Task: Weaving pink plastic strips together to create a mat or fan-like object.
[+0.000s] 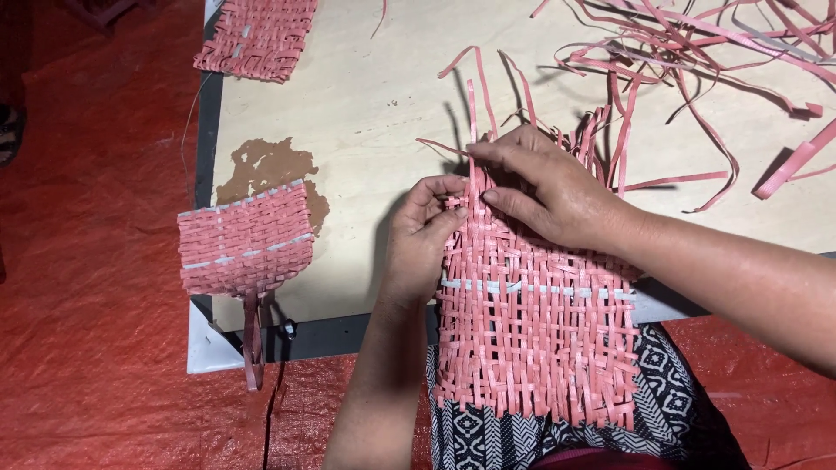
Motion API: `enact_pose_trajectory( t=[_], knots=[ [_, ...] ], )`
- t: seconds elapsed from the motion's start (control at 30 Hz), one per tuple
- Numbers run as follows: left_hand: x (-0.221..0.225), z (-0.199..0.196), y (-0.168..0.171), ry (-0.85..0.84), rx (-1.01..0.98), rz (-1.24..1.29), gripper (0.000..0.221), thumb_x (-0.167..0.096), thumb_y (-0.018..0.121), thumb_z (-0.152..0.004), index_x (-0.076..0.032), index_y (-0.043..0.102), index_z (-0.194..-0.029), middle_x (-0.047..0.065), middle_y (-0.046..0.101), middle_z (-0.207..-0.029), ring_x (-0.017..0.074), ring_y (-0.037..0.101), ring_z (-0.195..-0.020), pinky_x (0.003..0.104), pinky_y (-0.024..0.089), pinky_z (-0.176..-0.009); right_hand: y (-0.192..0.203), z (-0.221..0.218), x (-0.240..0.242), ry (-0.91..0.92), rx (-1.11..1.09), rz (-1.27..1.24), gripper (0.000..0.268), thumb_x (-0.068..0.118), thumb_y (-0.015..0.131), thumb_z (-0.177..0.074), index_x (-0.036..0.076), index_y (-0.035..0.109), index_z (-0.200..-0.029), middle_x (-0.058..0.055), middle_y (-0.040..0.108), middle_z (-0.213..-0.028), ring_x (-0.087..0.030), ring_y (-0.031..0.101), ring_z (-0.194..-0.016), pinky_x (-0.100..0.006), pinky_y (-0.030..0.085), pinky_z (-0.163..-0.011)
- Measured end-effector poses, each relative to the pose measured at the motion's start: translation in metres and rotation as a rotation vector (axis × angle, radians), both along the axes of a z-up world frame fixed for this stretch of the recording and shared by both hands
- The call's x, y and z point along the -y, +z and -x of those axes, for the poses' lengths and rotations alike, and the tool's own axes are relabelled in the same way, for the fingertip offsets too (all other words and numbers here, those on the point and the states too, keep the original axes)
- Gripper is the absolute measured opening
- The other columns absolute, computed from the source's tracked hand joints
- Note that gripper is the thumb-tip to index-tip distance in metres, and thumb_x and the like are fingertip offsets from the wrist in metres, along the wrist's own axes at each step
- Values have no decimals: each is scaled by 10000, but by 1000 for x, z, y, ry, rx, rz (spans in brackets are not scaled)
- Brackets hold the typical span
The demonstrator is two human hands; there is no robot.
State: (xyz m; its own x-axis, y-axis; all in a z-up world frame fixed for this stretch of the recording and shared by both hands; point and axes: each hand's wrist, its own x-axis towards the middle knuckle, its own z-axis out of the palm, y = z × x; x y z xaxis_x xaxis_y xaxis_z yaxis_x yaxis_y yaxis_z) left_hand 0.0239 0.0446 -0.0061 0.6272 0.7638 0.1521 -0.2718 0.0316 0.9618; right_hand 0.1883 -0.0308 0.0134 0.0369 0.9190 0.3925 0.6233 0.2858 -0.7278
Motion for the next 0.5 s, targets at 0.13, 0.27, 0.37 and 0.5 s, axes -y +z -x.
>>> enact_pose_trajectory(
  t=[0.13, 0.27, 0.37, 0.5],
  knots=[
    [2, 1, 0, 13, 8, 6, 292, 22, 588, -756, -20, 564, -1044, 64, 550, -906, 102, 497, -880, 226, 423, -783, 5, -3, -5, 7, -87, 43, 362, 158, 530, -857, 53, 532, -1204, -156, 482, -880, -274, 510, -809, -401, 429, -750],
    [1, -1, -7, 55, 23, 40, 329, 24, 622, -736, -25, 560, -1055, 79, 568, -920, 111, 520, -878, 230, 434, -781, 12, 4, -3, -42, -4, 6, 390, 144, 536, -849, 39, 503, -1222, -151, 485, -881, -309, 524, -810, -414, 431, -733],
    [-1, -2, -12, 100, 42, 70, 349, 36, 640, -719, -33, 559, -1051, 79, 578, -911, 109, 534, -861, 224, 442, -767, 7, 8, -2, -145, 260, -104, 423, 179, 615, -794, 62, 509, -1186, -119, 487, -894, -321, 503, -853, -423, 399, -745],
    [1, -4, -13, 154, 87, 124, 344, 35, 652, -704, -31, 556, -1027, 73, 586, -854, 98, 550, -815, 215, 454, -739, 20, 22, 10, -241, 576, -248, 207, 227, 653, -787, 133, 637, -971, -48, 538, -890, -227, 463, -891, -362, 340, -768]
  ],
)
